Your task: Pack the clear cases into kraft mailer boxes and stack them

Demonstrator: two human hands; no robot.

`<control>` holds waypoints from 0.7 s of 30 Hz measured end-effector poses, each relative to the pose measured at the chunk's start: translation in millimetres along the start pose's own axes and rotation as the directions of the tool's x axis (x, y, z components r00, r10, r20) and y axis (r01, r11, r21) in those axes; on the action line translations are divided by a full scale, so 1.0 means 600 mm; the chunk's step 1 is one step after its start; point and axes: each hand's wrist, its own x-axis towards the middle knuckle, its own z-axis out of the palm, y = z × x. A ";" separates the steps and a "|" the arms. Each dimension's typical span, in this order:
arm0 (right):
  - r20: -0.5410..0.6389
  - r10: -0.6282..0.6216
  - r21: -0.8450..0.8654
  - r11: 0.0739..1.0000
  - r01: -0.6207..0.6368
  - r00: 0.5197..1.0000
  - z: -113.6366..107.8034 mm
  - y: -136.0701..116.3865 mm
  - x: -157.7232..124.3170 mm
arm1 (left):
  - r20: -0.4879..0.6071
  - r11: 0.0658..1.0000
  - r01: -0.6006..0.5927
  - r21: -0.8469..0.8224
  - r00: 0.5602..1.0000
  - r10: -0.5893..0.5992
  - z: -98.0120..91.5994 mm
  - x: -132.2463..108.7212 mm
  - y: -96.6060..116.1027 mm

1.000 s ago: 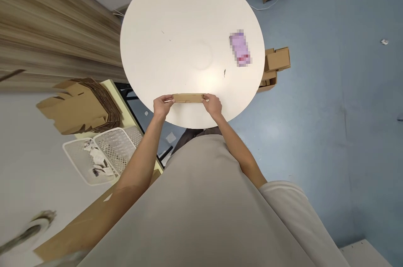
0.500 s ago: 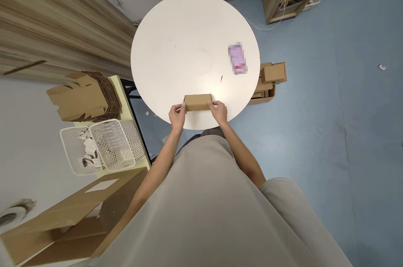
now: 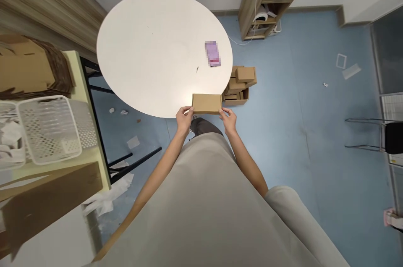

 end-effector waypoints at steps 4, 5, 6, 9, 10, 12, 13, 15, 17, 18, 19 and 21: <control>-0.056 0.018 0.117 0.993 -0.012 0.998 -0.097 0.001 -0.009 | 0.120 0.996 -0.054 -0.071 0.991 0.062 0.064 -0.042 -0.002; -0.059 0.017 0.128 0.992 -0.009 0.998 -0.115 0.000 -0.009 | 0.140 0.994 -0.064 -0.090 0.987 0.076 0.076 -0.050 -0.002; -0.060 0.011 0.132 0.991 -0.003 0.998 -0.132 -0.002 -0.008 | 0.160 0.992 -0.071 -0.103 0.983 0.087 0.088 -0.057 -0.001; -0.066 -0.036 0.111 0.993 0.043 0.997 -0.174 -0.011 0.008 | 0.222 0.991 -0.093 -0.094 0.969 0.112 0.121 -0.070 0.001; -0.066 -0.059 0.094 0.993 0.065 0.996 -0.187 -0.015 0.018 | 0.237 0.991 -0.108 -0.075 0.964 0.123 0.134 -0.071 0.001; -0.066 -0.100 0.050 0.993 0.104 0.993 -0.210 -0.022 0.045 | 0.248 0.988 -0.156 -0.018 0.956 0.156 0.165 -0.069 0.004; -0.066 -0.117 0.027 0.993 0.119 0.991 -0.222 -0.025 0.061 | 0.248 0.983 -0.183 0.018 0.953 0.173 0.183 -0.066 0.006; -0.076 -0.140 -0.010 0.990 0.139 0.987 -0.242 -0.031 0.100 | 0.252 0.969 -0.227 0.094 0.947 0.197 0.225 -0.054 0.010; -0.097 -0.150 -0.030 0.989 0.148 0.984 -0.261 -0.036 0.147 | 0.265 0.956 -0.248 0.160 0.943 0.200 0.273 -0.035 0.017; -0.107 -0.151 -0.039 0.988 0.148 0.983 -0.269 -0.039 0.174 | 0.272 0.950 -0.251 0.185 0.942 0.196 0.298 -0.022 0.022; -0.114 -0.149 -0.048 0.988 0.145 0.982 -0.276 -0.042 0.203 | 0.279 0.945 -0.254 0.207 0.941 0.192 0.323 -0.008 0.026; -0.119 -0.138 -0.082 0.988 0.129 0.983 -0.289 -0.049 0.266 | 0.297 0.936 -0.258 0.240 0.937 0.183 0.374 0.025 0.035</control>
